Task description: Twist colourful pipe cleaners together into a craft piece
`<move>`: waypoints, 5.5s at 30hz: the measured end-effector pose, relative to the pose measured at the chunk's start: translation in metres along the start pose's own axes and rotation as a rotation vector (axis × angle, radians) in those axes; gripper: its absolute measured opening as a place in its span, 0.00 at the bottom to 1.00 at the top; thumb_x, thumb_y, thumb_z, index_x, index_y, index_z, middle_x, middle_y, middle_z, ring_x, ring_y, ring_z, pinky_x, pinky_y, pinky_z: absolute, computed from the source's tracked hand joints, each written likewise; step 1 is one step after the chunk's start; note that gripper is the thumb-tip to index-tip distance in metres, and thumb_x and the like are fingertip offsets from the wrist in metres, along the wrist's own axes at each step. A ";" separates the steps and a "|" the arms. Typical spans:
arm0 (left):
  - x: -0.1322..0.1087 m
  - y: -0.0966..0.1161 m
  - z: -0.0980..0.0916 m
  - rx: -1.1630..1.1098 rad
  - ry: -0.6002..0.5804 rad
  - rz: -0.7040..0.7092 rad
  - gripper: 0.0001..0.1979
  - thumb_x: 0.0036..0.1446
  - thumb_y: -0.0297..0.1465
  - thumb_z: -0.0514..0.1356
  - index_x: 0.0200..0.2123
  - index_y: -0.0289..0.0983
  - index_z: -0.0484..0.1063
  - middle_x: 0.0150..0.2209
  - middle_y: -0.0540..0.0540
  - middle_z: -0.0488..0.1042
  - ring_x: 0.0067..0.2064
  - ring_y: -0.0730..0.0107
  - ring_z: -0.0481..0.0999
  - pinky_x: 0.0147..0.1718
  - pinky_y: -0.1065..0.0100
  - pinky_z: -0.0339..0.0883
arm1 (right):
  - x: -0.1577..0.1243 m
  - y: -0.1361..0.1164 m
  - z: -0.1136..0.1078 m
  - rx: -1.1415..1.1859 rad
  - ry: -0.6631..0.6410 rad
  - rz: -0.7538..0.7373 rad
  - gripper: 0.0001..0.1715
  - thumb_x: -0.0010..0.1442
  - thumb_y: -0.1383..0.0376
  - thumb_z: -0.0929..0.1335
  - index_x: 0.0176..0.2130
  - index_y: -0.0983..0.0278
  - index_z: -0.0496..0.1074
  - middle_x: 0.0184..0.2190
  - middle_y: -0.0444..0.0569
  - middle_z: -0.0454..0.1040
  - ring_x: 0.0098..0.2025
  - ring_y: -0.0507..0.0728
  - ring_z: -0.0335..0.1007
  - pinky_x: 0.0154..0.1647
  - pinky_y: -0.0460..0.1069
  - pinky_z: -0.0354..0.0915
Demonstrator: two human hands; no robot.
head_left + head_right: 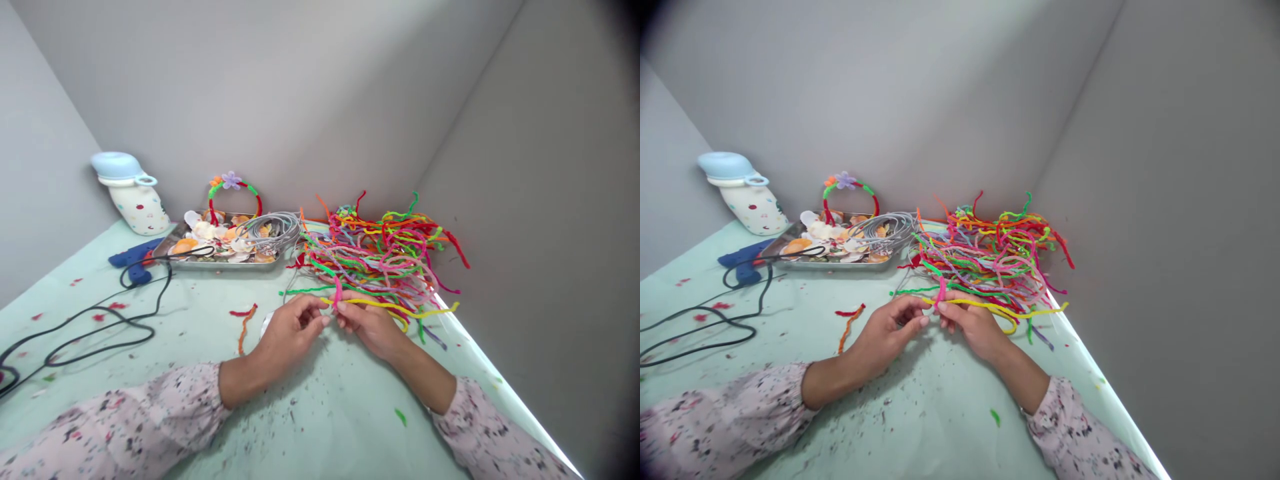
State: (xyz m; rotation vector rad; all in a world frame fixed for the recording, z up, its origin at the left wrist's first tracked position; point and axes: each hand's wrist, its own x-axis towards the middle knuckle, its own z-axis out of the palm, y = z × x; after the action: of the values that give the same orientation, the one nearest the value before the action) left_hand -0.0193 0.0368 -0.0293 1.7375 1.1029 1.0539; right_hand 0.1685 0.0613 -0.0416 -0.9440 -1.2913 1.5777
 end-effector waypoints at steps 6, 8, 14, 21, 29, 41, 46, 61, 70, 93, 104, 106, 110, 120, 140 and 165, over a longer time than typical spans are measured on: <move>0.001 0.003 0.001 -0.026 0.087 -0.018 0.12 0.55 0.31 0.59 0.43 0.34 0.73 0.31 0.48 0.71 0.33 0.71 0.70 0.34 0.70 0.65 | 0.001 0.000 0.001 -0.045 0.005 -0.016 0.13 0.55 0.56 0.72 0.37 0.63 0.76 0.30 0.44 0.75 0.26 0.49 0.68 0.23 0.43 0.59; 0.001 0.004 0.000 -0.024 0.093 -0.021 0.13 0.55 0.31 0.59 0.44 0.34 0.73 0.31 0.48 0.71 0.33 0.71 0.70 0.34 0.70 0.64 | 0.001 0.001 0.001 -0.069 0.005 -0.028 0.13 0.56 0.56 0.71 0.37 0.63 0.76 0.30 0.45 0.75 0.27 0.49 0.68 0.23 0.43 0.60; 0.002 0.009 -0.002 -0.059 0.133 -0.043 0.15 0.55 0.31 0.59 0.47 0.33 0.73 0.31 0.49 0.69 0.32 0.72 0.68 0.32 0.71 0.63 | 0.000 0.003 0.001 -0.117 0.064 -0.063 0.14 0.56 0.56 0.71 0.38 0.62 0.75 0.30 0.45 0.77 0.25 0.49 0.69 0.23 0.44 0.62; 0.002 0.006 -0.001 -0.103 0.128 -0.060 0.18 0.57 0.32 0.58 0.51 0.35 0.69 0.31 0.50 0.69 0.31 0.73 0.67 0.32 0.71 0.63 | -0.005 -0.007 0.011 -0.239 0.181 -0.114 0.13 0.54 0.56 0.71 0.37 0.63 0.76 0.29 0.47 0.78 0.24 0.51 0.69 0.24 0.46 0.65; 0.004 0.003 -0.003 0.114 0.069 0.017 0.09 0.60 0.32 0.56 0.38 0.38 0.76 0.38 0.46 0.74 0.42 0.65 0.71 0.45 0.64 0.63 | -0.005 -0.007 0.014 -0.313 0.192 -0.164 0.11 0.54 0.58 0.71 0.35 0.61 0.77 0.28 0.47 0.78 0.23 0.52 0.68 0.24 0.48 0.64; 0.003 0.003 -0.002 0.057 0.150 0.012 0.11 0.59 0.32 0.57 0.43 0.36 0.75 0.34 0.47 0.71 0.37 0.68 0.71 0.36 0.69 0.64 | -0.010 -0.001 0.014 -0.618 0.205 -0.414 0.09 0.60 0.60 0.69 0.39 0.59 0.77 0.35 0.48 0.79 0.34 0.56 0.74 0.36 0.49 0.69; 0.003 0.006 -0.003 0.027 0.167 0.013 0.11 0.58 0.32 0.58 0.43 0.36 0.76 0.32 0.48 0.70 0.35 0.70 0.71 0.35 0.70 0.65 | -0.012 -0.003 0.014 -0.777 0.203 -0.566 0.08 0.61 0.64 0.67 0.40 0.58 0.77 0.37 0.47 0.79 0.39 0.56 0.75 0.42 0.51 0.69; 0.002 0.006 -0.001 -0.068 0.173 -0.025 0.11 0.58 0.31 0.57 0.43 0.36 0.73 0.34 0.48 0.72 0.36 0.70 0.72 0.37 0.70 0.66 | -0.015 -0.003 0.014 -0.979 0.159 -0.739 0.11 0.61 0.68 0.66 0.43 0.58 0.74 0.36 0.48 0.78 0.38 0.55 0.75 0.39 0.50 0.70; 0.002 0.009 -0.002 -0.004 0.198 0.015 0.11 0.57 0.30 0.57 0.43 0.37 0.76 0.32 0.49 0.71 0.33 0.71 0.71 0.34 0.71 0.65 | -0.016 -0.003 0.012 -0.971 0.129 -0.735 0.13 0.60 0.67 0.66 0.45 0.58 0.74 0.38 0.49 0.78 0.39 0.57 0.74 0.40 0.51 0.71; 0.001 0.006 -0.002 0.004 0.169 0.007 0.12 0.58 0.30 0.58 0.43 0.37 0.76 0.33 0.48 0.72 0.34 0.70 0.71 0.35 0.70 0.64 | -0.011 -0.004 0.010 -1.164 0.177 -0.969 0.11 0.61 0.69 0.67 0.45 0.61 0.72 0.39 0.51 0.77 0.41 0.56 0.74 0.43 0.50 0.72; 0.000 0.005 -0.002 0.036 0.163 0.019 0.10 0.57 0.30 0.58 0.42 0.36 0.75 0.33 0.49 0.72 0.36 0.70 0.71 0.38 0.69 0.64 | -0.011 -0.005 0.012 -1.190 0.212 -1.032 0.10 0.60 0.72 0.67 0.43 0.63 0.72 0.36 0.51 0.77 0.38 0.54 0.74 0.40 0.49 0.72; 0.000 0.007 -0.002 0.009 0.147 -0.001 0.10 0.57 0.30 0.58 0.42 0.36 0.74 0.34 0.48 0.74 0.37 0.69 0.72 0.40 0.68 0.64 | -0.011 -0.006 0.013 -1.194 0.214 -1.039 0.09 0.60 0.72 0.67 0.42 0.63 0.73 0.36 0.51 0.77 0.38 0.54 0.74 0.40 0.48 0.72; 0.000 0.009 -0.001 -0.068 0.127 -0.070 0.11 0.57 0.32 0.58 0.43 0.35 0.73 0.35 0.47 0.75 0.38 0.69 0.73 0.41 0.68 0.65 | -0.012 -0.005 0.012 -1.200 0.207 -1.034 0.09 0.60 0.72 0.67 0.42 0.64 0.73 0.36 0.51 0.77 0.38 0.54 0.74 0.39 0.48 0.71; 0.001 0.010 -0.001 -0.049 0.114 -0.115 0.09 0.58 0.35 0.57 0.36 0.35 0.73 0.33 0.48 0.76 0.35 0.69 0.73 0.36 0.70 0.65 | -0.010 -0.002 0.010 -1.210 0.206 -1.061 0.07 0.60 0.71 0.68 0.40 0.64 0.73 0.36 0.50 0.78 0.38 0.54 0.74 0.40 0.47 0.70; -0.001 0.012 -0.002 -0.099 0.113 -0.096 0.10 0.56 0.31 0.58 0.38 0.37 0.78 0.39 0.47 0.80 0.42 0.65 0.77 0.45 0.67 0.68 | -0.012 -0.003 0.012 -1.225 0.189 -1.091 0.08 0.59 0.71 0.68 0.41 0.64 0.74 0.35 0.51 0.78 0.36 0.54 0.74 0.38 0.48 0.70; -0.001 0.016 -0.002 -0.028 0.171 -0.029 0.10 0.56 0.29 0.58 0.38 0.38 0.79 0.38 0.48 0.81 0.41 0.66 0.78 0.45 0.67 0.70 | -0.013 -0.003 0.013 -1.244 0.184 -1.087 0.08 0.60 0.71 0.68 0.41 0.63 0.73 0.35 0.50 0.78 0.36 0.54 0.74 0.37 0.48 0.70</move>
State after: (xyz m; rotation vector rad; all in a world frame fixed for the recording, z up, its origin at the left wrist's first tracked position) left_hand -0.0173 0.0320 -0.0142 1.6278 1.2088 1.2126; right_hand 0.1615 0.0451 -0.0356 -0.7387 -2.1124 -0.2481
